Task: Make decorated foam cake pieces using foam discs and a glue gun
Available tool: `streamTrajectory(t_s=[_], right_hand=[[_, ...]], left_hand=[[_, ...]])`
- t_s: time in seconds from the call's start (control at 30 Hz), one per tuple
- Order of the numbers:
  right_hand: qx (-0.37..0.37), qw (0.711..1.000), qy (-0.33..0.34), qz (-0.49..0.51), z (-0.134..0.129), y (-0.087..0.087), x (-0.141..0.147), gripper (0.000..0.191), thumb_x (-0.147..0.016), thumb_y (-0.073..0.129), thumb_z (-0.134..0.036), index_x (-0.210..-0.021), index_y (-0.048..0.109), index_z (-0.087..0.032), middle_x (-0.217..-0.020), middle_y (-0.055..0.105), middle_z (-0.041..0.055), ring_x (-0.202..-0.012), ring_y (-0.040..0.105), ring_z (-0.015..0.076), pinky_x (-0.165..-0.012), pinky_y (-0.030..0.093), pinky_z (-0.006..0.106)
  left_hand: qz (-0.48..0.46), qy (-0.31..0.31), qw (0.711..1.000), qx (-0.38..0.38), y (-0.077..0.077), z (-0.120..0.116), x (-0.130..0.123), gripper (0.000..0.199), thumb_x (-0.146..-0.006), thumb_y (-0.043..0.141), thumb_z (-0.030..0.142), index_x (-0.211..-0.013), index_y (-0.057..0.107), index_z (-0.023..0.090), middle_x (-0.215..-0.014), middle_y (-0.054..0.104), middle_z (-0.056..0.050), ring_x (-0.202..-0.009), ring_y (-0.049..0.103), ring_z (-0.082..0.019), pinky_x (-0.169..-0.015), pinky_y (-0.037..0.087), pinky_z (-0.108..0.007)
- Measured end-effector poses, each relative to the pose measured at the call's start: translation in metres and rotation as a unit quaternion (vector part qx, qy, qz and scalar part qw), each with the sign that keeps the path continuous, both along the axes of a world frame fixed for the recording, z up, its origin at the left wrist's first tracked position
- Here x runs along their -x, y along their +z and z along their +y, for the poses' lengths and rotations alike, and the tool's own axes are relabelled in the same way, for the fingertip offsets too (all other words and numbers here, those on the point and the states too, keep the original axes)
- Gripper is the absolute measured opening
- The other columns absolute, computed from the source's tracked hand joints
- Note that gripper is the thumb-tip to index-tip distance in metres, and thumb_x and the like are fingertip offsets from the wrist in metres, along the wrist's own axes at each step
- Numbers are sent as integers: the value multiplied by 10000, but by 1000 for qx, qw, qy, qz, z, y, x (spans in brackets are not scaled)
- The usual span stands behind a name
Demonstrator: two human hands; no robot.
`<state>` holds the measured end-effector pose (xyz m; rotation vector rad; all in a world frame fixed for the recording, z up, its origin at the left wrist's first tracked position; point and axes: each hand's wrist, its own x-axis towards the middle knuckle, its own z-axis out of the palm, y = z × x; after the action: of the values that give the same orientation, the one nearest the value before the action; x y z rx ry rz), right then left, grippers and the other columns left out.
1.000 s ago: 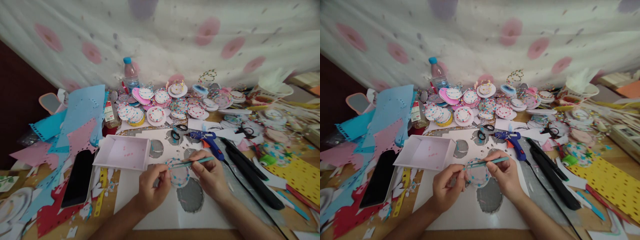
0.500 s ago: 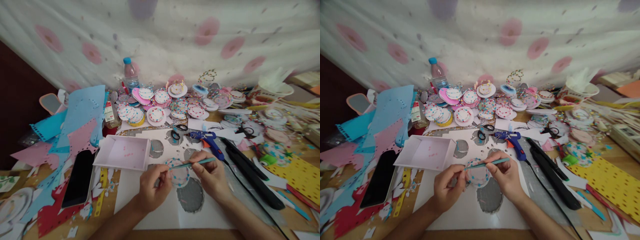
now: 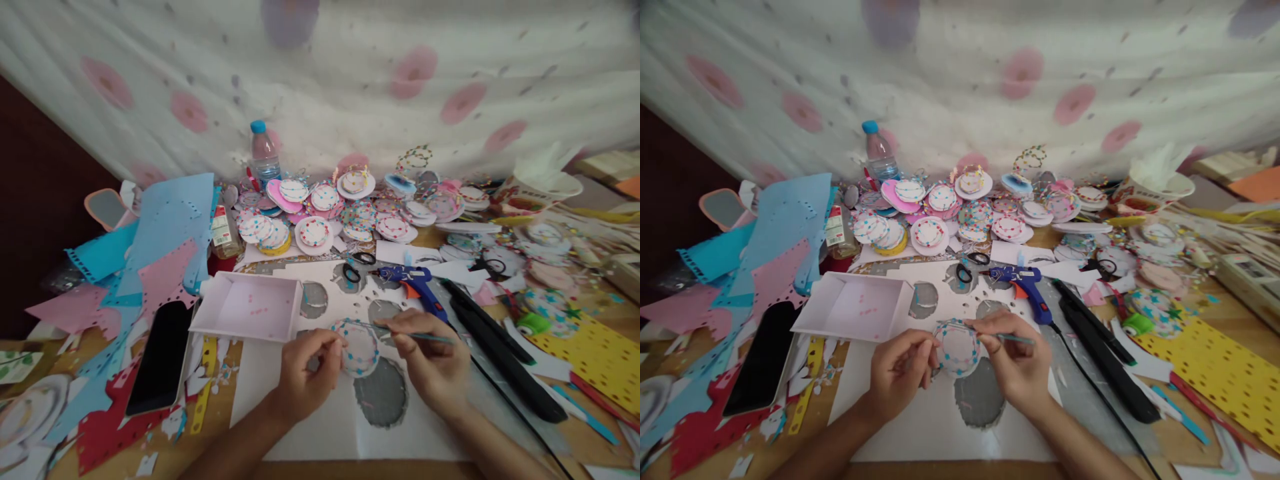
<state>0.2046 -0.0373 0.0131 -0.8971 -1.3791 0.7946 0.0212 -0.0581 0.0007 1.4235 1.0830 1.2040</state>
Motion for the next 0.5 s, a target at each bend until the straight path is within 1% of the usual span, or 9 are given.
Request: streamTrajectory(t_s=[0.07,0.1,0.17,0.2,0.23,0.3,0.37,0.43,0.5], right_hand=[[-98,989,4,-108,-3,6,1,238,-848,562,-101,-986,661,-267,-870,745,76,-743,685,204,-595,530,332],[-154,972,22,-175,-5,8,2,293,-849,541,-88,-1047,650,-275,-921,752,81,-738,695,200,-581,532,329],[-260,917,60,-296,-6,9,4,332,-874,504,-118,-1143,623,-273,-998,751,86,-728,708,188,-561,536,312],[-298,889,71,-339,-6,9,6,327,-893,489,-144,-1169,616,-265,-1023,747,85,-737,712,184,-565,540,305],[-325,869,73,-367,-6,8,8,319,-908,476,-163,-1181,613,-256,-1035,744,81,-759,714,182,-579,543,300],[-342,849,68,-397,-5,8,12,313,-918,474,-163,-1185,613,-247,-1039,744,73,-800,710,179,-603,541,296],[-333,846,84,-409,-5,12,15,321,-900,493,-129,-1173,613,-246,-1009,753,61,-785,701,174,-613,531,296],[-307,854,140,-396,-5,20,13,349,-873,477,-92,-1163,605,-237,-983,753,56,-784,684,176,-640,525,311],[-263,869,195,-370,-5,29,5,399,-823,456,-59,-1167,580,-218,-1009,724,73,-848,662,192,-699,523,334]], left_hand=[[-71,-64,992,84,5,3,0,304,-914,489,387,-822,624,131,-528,565,12,-303,441,-38,-306,296,-136],[-105,-97,982,121,7,4,0,357,-907,484,438,-770,604,132,-509,560,12,-287,433,-38,-292,264,-134],[-154,-130,965,169,9,6,1,434,-887,480,513,-665,534,144,-484,558,9,-276,431,-41,-281,221,-131],[-166,-127,960,184,10,7,1,452,-876,490,530,-629,496,152,-474,553,13,-275,427,-41,-280,212,-132],[-174,-114,959,195,9,8,2,456,-862,508,538,-613,473,158,-460,540,23,-274,414,-39,-278,208,-134],[-178,-76,958,214,9,8,1,437,-833,550,538,-620,476,164,-425,492,56,-269,370,-34,-275,209,-139],[-172,-49,959,221,9,7,1,436,-804,579,536,-598,477,166,-384,429,80,-266,315,-28,-271,197,-142],[-159,-35,961,222,10,6,0,430,-788,590,521,-574,487,163,-359,390,88,-266,271,-23,-269,173,-145],[-150,-26,963,224,11,5,0,412,-784,585,495,-563,508,156,-351,390,83,-266,249,-21,-267,155,-147]])
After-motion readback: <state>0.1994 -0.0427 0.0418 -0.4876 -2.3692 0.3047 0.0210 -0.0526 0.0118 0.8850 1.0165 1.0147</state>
